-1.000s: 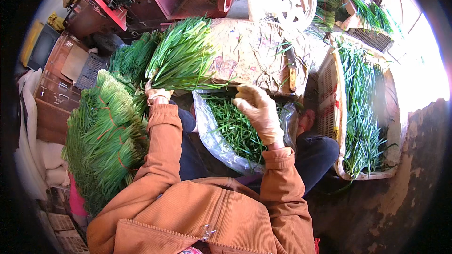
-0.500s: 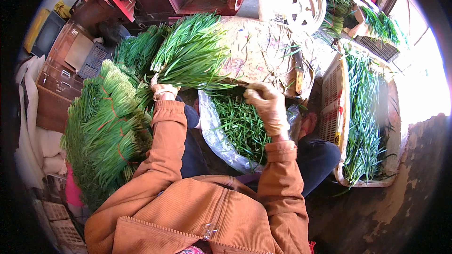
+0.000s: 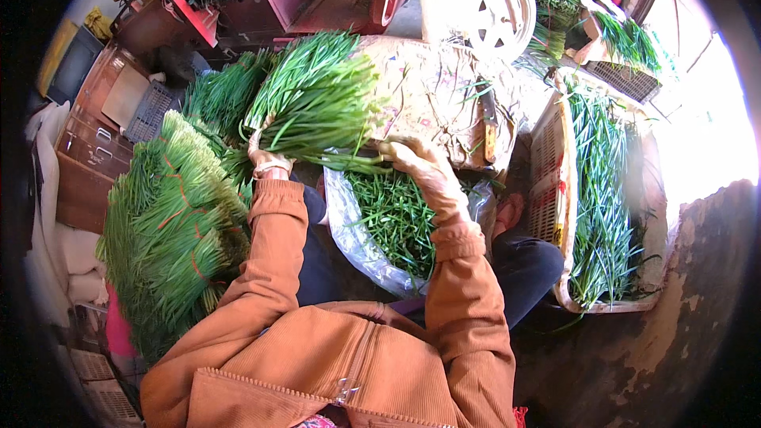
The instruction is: The person gathers green onions from a plastic bag, aligns them into bundles, and ties them with red rubber bands. The person places the finished bundles on a nearby table and continues the process with additional onions.
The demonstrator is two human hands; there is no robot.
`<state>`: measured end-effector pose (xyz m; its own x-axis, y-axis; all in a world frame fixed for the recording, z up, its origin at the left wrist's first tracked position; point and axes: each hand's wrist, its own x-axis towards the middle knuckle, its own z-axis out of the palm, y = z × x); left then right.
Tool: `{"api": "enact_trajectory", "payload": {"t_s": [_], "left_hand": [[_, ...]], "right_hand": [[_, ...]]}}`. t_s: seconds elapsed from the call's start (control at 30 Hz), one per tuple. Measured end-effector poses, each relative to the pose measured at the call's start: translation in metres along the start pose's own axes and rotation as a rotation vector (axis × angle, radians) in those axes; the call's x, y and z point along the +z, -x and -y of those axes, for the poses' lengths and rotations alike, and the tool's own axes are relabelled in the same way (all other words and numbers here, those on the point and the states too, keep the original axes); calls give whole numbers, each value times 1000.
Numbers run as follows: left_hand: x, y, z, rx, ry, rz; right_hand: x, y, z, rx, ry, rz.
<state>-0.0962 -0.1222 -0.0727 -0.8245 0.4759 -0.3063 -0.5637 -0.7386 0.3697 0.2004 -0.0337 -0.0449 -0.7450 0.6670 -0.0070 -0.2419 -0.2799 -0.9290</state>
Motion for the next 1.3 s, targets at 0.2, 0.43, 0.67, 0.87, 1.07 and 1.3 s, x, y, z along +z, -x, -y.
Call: {"api": "enact_trajectory", "payload": {"t_s": [0.2,0.43,0.67,0.87,1.07,1.3], "left_hand": [[-4,-10,10,2,-1,109],[-11,-20,16,-151,47,47],[-10,-24,6,-55,-73,21],[2,1,9,-43,-120,14],[-11,-20,7,-41,-39,48],[-4,-34,-36,129,36,224]], "right_hand": [[16,-11,-9,25,-145,31],[6,-6,-9,-12,-69,76],[0,38,-9,-77,215,-202],[31,22,-16,-566,897,-243],[30,17,-6,-502,981,-202],[-90,54,-14,-174,304,-583]]}}
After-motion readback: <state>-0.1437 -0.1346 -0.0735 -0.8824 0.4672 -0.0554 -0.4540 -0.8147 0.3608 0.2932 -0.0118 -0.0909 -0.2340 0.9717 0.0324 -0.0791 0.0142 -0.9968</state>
